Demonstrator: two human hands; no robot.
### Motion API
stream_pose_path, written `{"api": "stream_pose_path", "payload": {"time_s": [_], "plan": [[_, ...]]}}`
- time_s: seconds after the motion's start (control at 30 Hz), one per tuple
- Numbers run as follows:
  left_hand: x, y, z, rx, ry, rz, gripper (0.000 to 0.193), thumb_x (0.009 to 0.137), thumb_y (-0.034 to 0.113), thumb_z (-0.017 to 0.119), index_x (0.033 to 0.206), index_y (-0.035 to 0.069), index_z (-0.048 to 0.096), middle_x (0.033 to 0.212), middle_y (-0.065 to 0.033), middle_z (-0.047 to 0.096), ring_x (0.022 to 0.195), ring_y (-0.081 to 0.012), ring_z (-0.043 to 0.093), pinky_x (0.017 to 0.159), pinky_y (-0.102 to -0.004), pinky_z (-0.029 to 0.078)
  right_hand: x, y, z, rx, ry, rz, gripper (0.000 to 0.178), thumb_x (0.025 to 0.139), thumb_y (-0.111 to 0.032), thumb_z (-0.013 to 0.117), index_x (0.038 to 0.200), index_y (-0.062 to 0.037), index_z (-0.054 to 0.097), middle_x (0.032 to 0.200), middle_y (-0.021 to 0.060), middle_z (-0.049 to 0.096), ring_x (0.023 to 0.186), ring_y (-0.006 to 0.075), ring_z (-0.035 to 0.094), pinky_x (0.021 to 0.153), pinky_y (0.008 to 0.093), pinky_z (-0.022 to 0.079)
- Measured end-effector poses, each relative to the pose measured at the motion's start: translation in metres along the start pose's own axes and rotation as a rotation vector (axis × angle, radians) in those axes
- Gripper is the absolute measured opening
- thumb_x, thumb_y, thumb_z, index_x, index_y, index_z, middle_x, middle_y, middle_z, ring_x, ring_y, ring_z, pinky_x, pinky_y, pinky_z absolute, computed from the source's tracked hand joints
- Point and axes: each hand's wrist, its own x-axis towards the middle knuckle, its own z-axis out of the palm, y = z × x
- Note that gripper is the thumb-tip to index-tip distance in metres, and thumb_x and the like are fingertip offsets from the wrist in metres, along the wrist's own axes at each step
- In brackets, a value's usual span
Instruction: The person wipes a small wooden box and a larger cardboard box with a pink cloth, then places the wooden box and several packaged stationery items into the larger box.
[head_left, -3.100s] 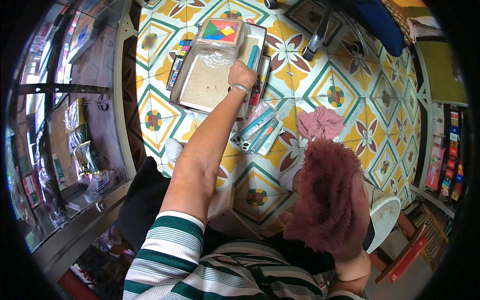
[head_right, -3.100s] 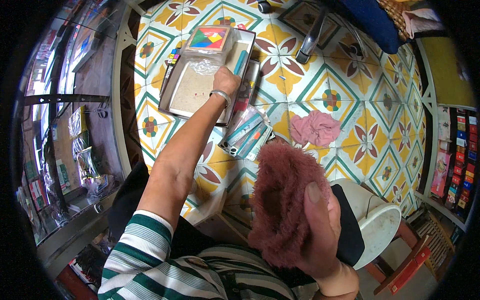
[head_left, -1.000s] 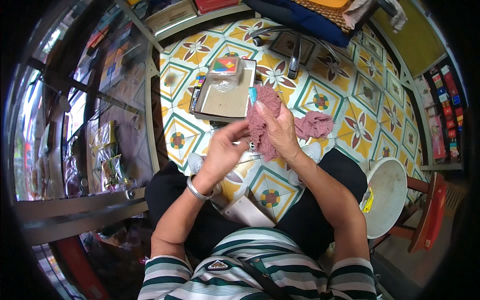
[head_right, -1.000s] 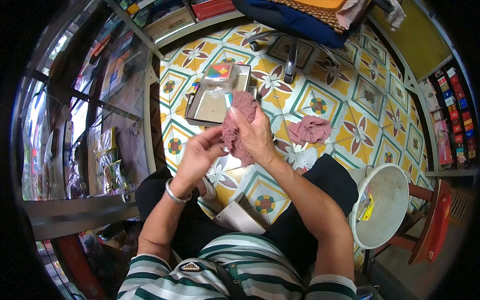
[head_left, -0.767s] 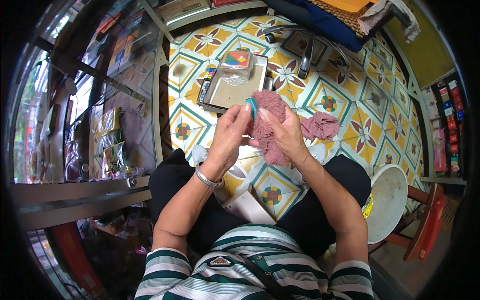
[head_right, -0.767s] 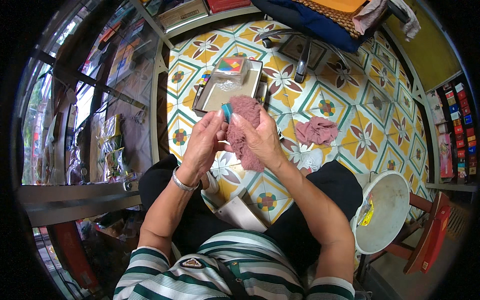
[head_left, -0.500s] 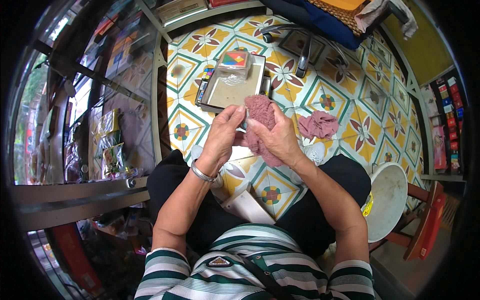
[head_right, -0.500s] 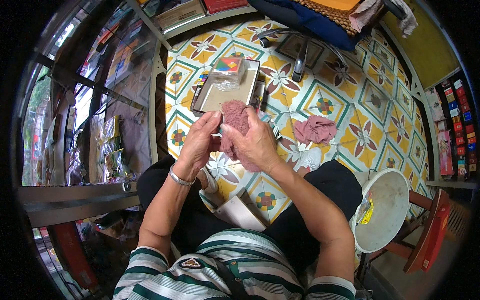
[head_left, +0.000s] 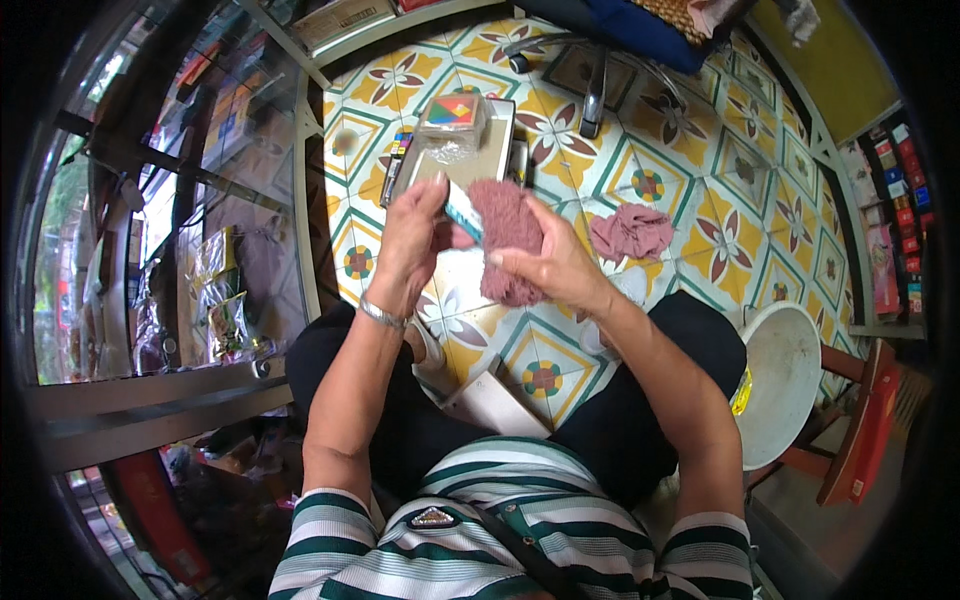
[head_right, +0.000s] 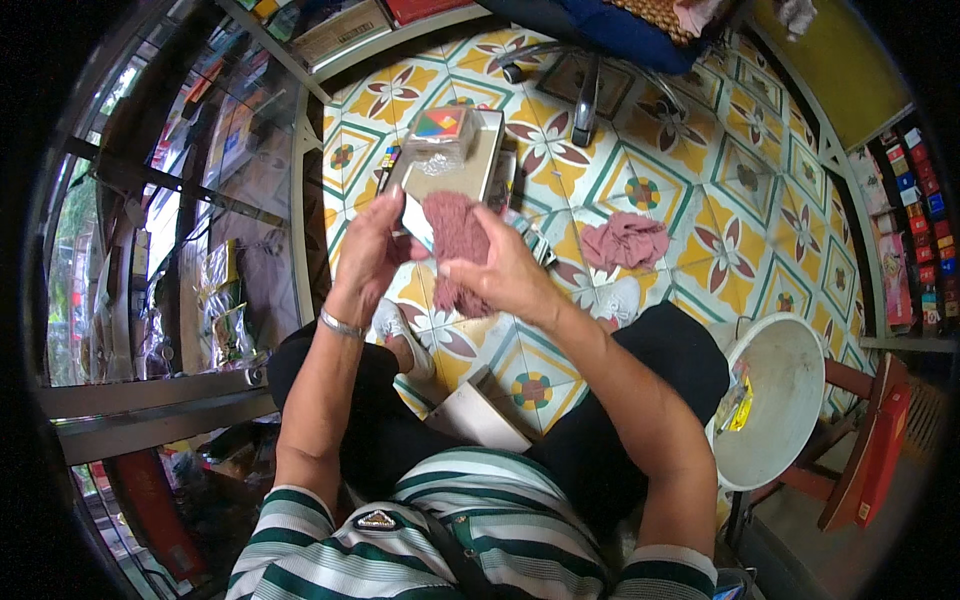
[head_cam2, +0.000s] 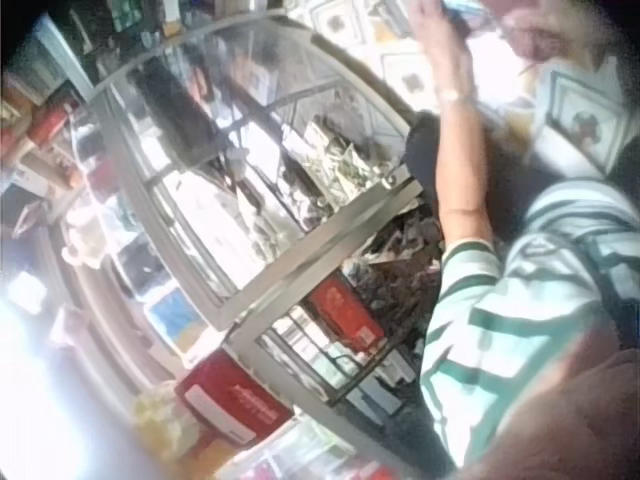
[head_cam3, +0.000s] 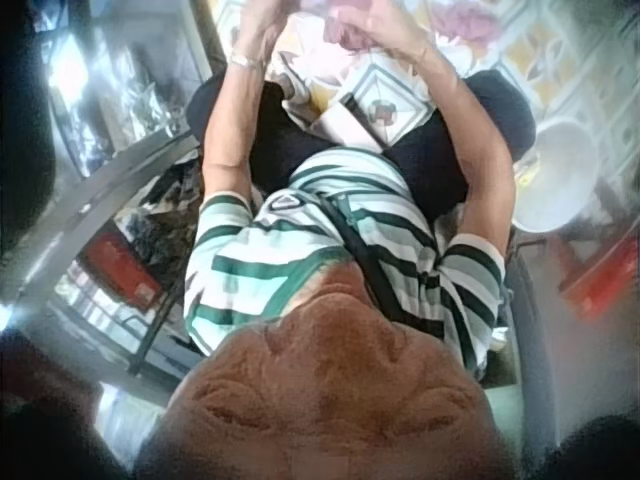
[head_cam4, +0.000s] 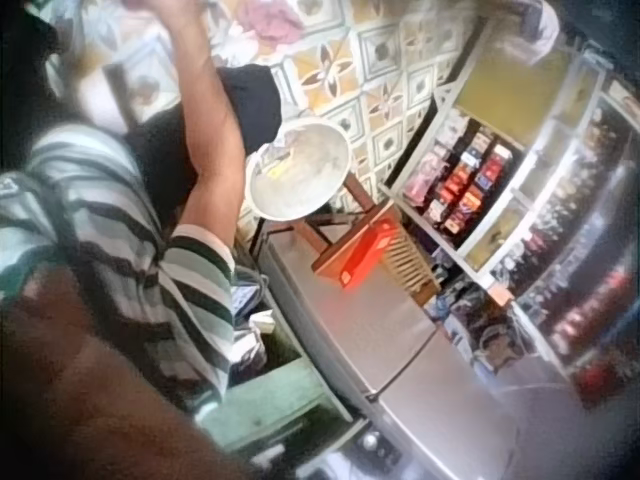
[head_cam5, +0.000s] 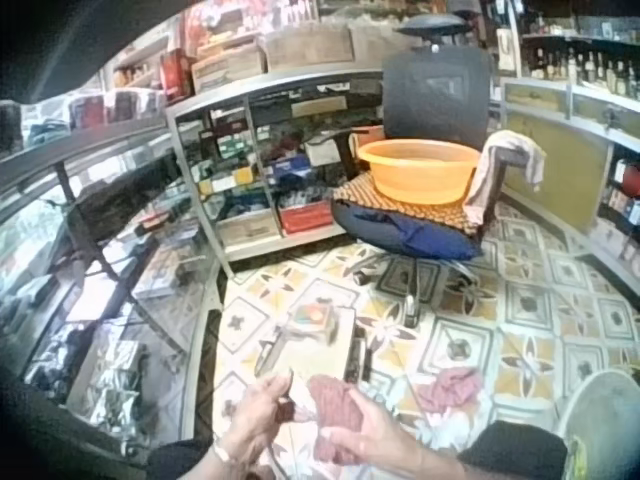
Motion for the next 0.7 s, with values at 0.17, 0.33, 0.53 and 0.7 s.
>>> {"api": "stream_pose_path", "payload": {"time_s": [0.17,0.33,0.53,0.7], "plan": [[0.026,0.032,0.038,0.013,-0.189,0.091,0.022,0.096,0.025,0.066,0.103,0.004,0.063,0.083,-0.001,0.065,0.065,-0.0087,0.062,0.062,-0.0243,0.057,0.021,-0.027,-0.023,-0.212,0.221,-0.149,0.058,0.079,-0.009,0.076,0.129,0.0045,0.051,0.11,0.0144,0.067,0.099,0.0182,0.067,0.09,0.0314,0.054],[0.035,0.032,0.08,0.047,-0.211,0.05,0.008,0.095,0.012,0.065,0.1,0.006,0.062,0.081,0.0031,0.061,0.066,-0.0063,0.058,0.063,-0.0214,0.049,0.017,-0.042,-0.038,-0.105,0.273,-0.205,0.046,0.081,-0.012,0.078,0.118,0.0041,0.055,0.103,0.0128,0.067,0.092,0.017,0.066,0.083,0.0314,0.053],[0.061,0.024,0.094,-0.047,-0.079,0.017,0.013,0.095,0.01,0.064,0.084,0.007,0.058,0.077,0.0003,0.06,0.061,-0.011,0.055,0.059,-0.0302,0.052,0.011,-0.038,-0.06,-0.218,0.364,-0.14,0.041,0.083,-0.009,0.075,0.116,0.0048,0.056,0.098,0.0112,0.067,0.085,0.0152,0.064,0.078,0.0295,0.052],[0.087,0.004,0.08,0.054,0.008,0.161,0.011,0.096,0.008,0.06,0.106,0.003,0.061,0.084,-0.0015,0.063,0.068,-0.0102,0.057,0.065,-0.0264,0.05,-0.013,-0.06,-0.068,-0.009,0.436,-0.146,0.036,0.085,-0.004,0.072,0.116,0.005,0.056,0.098,0.0077,0.068,0.083,0.0124,0.064,0.076,0.0269,0.053]]}}
